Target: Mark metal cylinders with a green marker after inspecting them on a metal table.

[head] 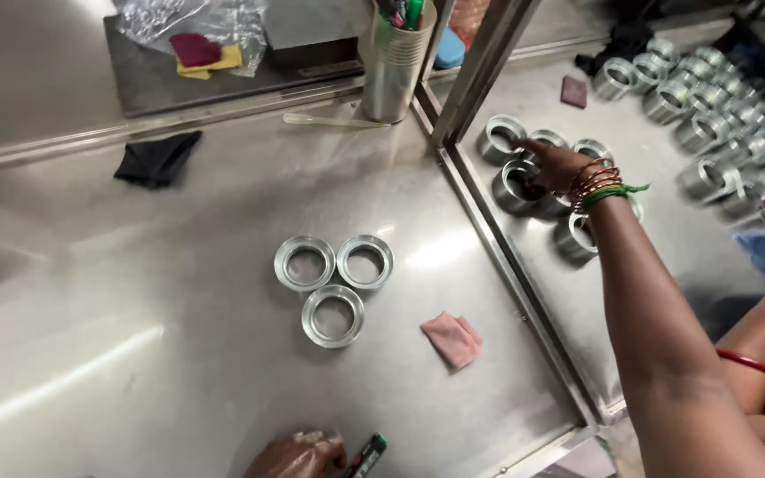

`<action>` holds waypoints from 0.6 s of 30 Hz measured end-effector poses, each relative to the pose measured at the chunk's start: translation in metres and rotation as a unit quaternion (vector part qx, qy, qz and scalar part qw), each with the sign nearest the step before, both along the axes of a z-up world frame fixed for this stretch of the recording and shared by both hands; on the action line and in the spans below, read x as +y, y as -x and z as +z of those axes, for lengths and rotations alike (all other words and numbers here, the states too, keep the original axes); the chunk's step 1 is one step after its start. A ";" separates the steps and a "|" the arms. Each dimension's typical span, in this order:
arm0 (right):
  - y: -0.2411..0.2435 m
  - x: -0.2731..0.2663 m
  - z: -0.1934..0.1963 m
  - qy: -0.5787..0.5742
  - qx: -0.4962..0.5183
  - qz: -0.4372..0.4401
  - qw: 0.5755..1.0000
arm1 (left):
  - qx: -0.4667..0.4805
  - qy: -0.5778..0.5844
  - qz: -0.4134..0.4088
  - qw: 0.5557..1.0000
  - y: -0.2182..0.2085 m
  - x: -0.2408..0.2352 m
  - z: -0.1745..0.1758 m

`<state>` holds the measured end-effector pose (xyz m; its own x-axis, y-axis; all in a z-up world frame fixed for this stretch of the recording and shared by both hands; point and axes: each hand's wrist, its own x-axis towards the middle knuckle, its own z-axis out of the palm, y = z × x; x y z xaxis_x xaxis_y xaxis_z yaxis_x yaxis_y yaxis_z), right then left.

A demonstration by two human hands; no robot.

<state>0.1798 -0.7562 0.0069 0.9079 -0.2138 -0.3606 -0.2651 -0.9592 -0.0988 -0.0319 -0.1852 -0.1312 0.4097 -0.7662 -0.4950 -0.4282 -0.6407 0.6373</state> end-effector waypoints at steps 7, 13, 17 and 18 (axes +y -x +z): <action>-0.008 0.012 -0.020 0.089 -0.034 0.022 0.995 | -0.017 -0.006 0.027 0.999 0.013 0.001 0.027; 0.002 0.013 -0.020 0.035 -0.047 -0.084 0.995 | -0.089 0.106 0.059 0.989 0.020 0.010 -0.035; 0.042 0.064 -0.009 0.016 -0.087 0.077 0.993 | 0.026 0.017 0.043 0.999 0.010 0.007 0.040; 0.047 0.074 -0.011 0.033 -0.090 0.171 0.981 | 0.046 -0.005 0.035 0.998 0.003 0.004 0.055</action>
